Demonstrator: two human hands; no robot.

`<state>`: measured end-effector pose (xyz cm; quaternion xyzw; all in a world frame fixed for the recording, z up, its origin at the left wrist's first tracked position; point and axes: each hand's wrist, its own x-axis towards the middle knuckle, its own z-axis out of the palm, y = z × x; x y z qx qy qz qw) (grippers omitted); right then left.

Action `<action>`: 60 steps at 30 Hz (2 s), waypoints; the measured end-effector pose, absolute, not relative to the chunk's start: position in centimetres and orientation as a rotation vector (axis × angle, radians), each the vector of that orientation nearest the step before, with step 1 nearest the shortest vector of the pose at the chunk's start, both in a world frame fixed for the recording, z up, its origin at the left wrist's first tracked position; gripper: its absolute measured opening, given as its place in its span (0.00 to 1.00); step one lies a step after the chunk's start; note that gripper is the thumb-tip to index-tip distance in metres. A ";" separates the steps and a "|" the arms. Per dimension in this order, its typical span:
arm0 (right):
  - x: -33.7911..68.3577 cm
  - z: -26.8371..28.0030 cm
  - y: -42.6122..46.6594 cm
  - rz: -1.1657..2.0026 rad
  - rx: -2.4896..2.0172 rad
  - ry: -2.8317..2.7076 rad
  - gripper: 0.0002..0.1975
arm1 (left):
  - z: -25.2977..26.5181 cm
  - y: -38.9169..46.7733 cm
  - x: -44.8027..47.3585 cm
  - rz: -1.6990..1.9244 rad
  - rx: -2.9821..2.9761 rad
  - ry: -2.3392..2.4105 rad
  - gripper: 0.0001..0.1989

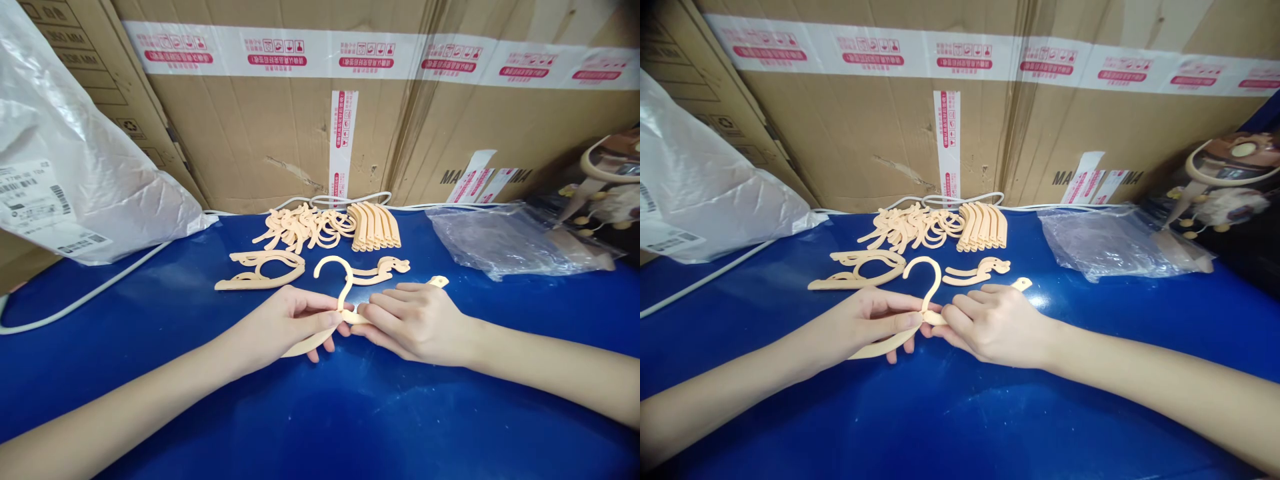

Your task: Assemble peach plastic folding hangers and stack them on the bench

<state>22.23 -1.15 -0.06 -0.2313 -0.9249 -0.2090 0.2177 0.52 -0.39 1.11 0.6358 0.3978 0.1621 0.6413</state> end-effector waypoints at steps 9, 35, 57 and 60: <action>22.3 -0.1 -0.9 -0.553 -0.641 -2.568 0.18 | 1.1 -0.7 0.7 0.349 1.530 0.937 0.14; 22.6 0.3 -0.1 -0.373 -0.719 -2.463 0.18 | 1.4 -2.0 0.4 0.308 2.238 1.060 0.16; 22.7 0.5 -0.3 -0.313 -0.704 -2.287 0.13 | 0.4 -1.9 -0.1 0.555 2.515 1.235 0.14; 22.8 0.3 -0.3 -0.212 -0.640 -2.323 0.07 | 0.5 -1.8 0.0 0.530 2.501 1.278 0.16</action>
